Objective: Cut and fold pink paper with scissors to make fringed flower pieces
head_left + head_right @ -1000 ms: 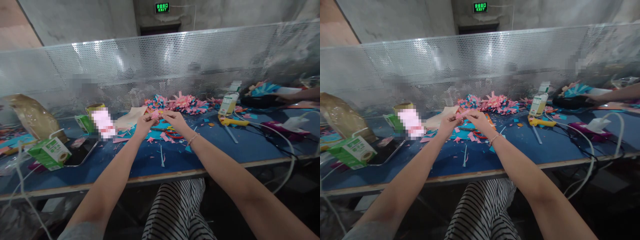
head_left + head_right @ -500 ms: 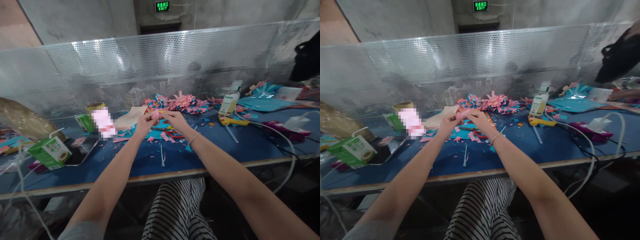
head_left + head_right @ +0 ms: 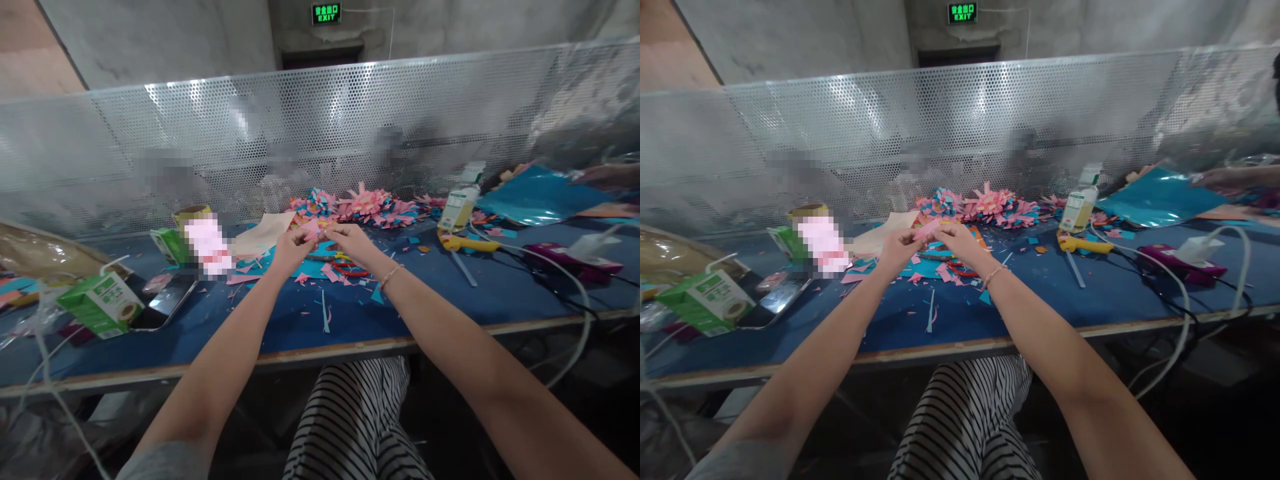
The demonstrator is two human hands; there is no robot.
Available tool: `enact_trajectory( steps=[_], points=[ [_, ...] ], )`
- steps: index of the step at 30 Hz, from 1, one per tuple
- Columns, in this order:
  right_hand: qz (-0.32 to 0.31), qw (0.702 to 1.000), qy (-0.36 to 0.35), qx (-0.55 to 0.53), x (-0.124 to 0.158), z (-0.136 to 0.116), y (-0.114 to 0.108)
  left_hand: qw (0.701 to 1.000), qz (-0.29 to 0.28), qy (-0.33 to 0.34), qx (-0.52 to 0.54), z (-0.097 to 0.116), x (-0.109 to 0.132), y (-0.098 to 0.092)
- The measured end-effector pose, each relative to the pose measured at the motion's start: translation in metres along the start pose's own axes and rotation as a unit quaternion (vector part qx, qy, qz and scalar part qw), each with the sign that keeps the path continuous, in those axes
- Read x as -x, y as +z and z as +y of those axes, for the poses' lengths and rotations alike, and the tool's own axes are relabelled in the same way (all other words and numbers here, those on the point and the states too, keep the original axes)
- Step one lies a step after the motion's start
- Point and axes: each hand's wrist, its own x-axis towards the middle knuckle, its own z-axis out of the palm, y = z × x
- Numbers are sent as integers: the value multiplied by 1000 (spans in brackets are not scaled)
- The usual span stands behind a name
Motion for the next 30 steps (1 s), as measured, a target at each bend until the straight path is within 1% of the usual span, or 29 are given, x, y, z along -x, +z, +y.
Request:
enact_trajectory(
  steps=[4, 5, 9, 10, 13, 17, 21, 23, 26, 30],
  points=[
    [-25, 999, 11, -22, -2, 4, 0, 1000, 9, -19, 22, -2, -1, 1],
    [-20, 1000, 8, -21, -3, 5, -1, 999, 9, -26, 30, -3, -1, 1],
    [45, 999, 0, -1, -6, 8, -2, 996, -3, -59, 72, -5, -1, 1],
    [54, 999, 2, 8, -7, 9, -2, 994, -6, -67, 87, -5, -1, 1],
    [44, 998, 1, 49, -7, 10, -2, 987, -9, -94, 133, -6, -1, 1],
    [22, 995, -29, 95, -5, 8, 1, 970, 9, -151, 192, -7, -2, 1],
    [31, 991, -46, 121, -5, 9, 1, 944, 7, -198, 263, -7, -4, 2],
    [35, 989, -48, 134, -6, 10, 0, 935, 4, -215, 282, -7, -4, 2],
    [48, 984, -61, 158, -7, 12, 0, 932, -1, -217, 291, -6, -4, 3],
    [41, 974, -84, 205, -7, 10, 1, 940, -28, -202, 272, -5, -3, 6]
  ],
)
